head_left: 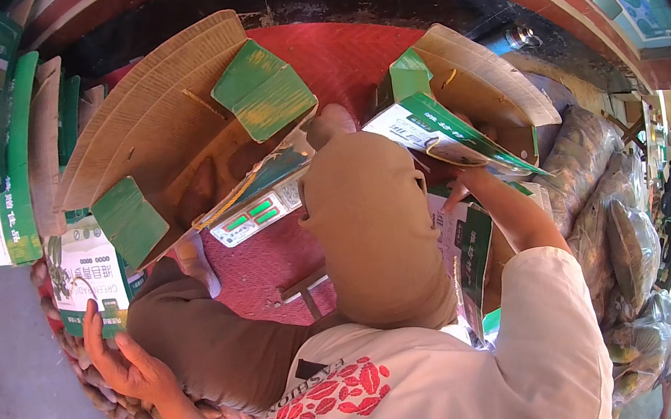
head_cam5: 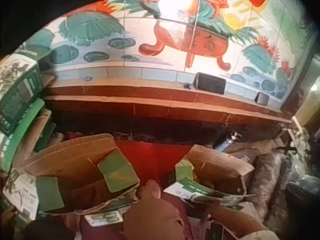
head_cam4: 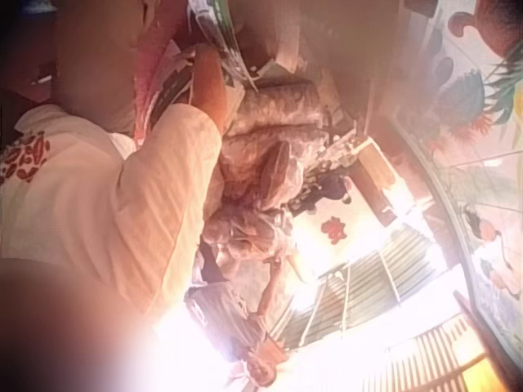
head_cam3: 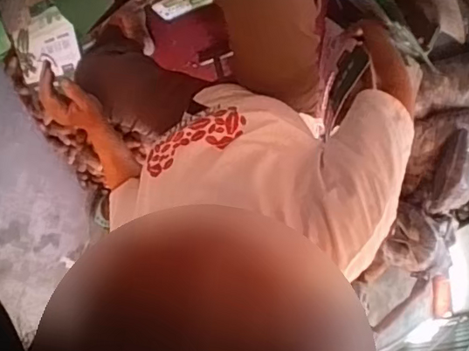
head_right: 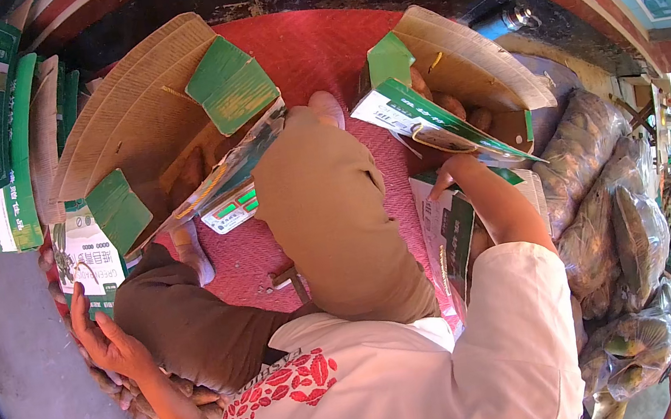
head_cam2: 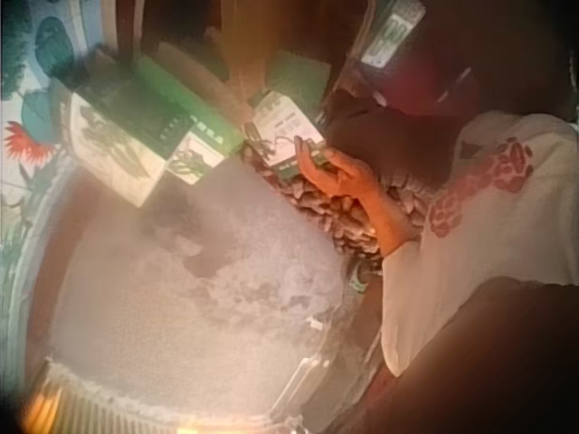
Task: Weighing sweet potatoes on a digital scale and packing them into cardboard boxes.
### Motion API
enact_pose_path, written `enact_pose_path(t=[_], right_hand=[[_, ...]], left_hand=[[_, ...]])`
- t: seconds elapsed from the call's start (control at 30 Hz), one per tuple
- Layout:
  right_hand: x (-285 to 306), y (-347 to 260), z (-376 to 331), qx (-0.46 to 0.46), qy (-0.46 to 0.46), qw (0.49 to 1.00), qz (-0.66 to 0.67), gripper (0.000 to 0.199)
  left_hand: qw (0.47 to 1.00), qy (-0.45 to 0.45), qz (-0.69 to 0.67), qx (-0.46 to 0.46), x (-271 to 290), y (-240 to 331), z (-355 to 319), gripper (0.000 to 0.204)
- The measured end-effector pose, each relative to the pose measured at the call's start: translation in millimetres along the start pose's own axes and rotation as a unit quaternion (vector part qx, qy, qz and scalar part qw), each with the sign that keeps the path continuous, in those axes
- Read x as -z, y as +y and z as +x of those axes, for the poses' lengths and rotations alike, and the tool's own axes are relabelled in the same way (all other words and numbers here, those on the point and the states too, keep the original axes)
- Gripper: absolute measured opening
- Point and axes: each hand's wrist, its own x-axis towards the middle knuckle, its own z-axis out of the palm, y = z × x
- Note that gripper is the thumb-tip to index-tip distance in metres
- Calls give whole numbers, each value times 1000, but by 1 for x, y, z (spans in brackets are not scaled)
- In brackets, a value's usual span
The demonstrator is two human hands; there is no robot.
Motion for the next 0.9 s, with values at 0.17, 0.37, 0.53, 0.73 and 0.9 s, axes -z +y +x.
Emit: enact_pose_path(t=[0.17,0.37,0.53,0.73,0.9], right_hand=[[-2,3,4,-2,-12,1000,12,64],[-2,15,8,-5,-26,999,29,67],[-16,22,5,-8,-41,998,44,69],[-59,62,-18,-11,-58,997,59,72],[-75,79,-21,-17,-74,994,84,75]], left_hand=[[1000,8,8,6,-1,2,-1,30],[1000,7,20,9,-1,3,0,30],[1000,1,29,13,-2,4,2,31],[999,-4,36,22,-2,4,3,30],[1000,-6,5,13,-8,3,5,30]])
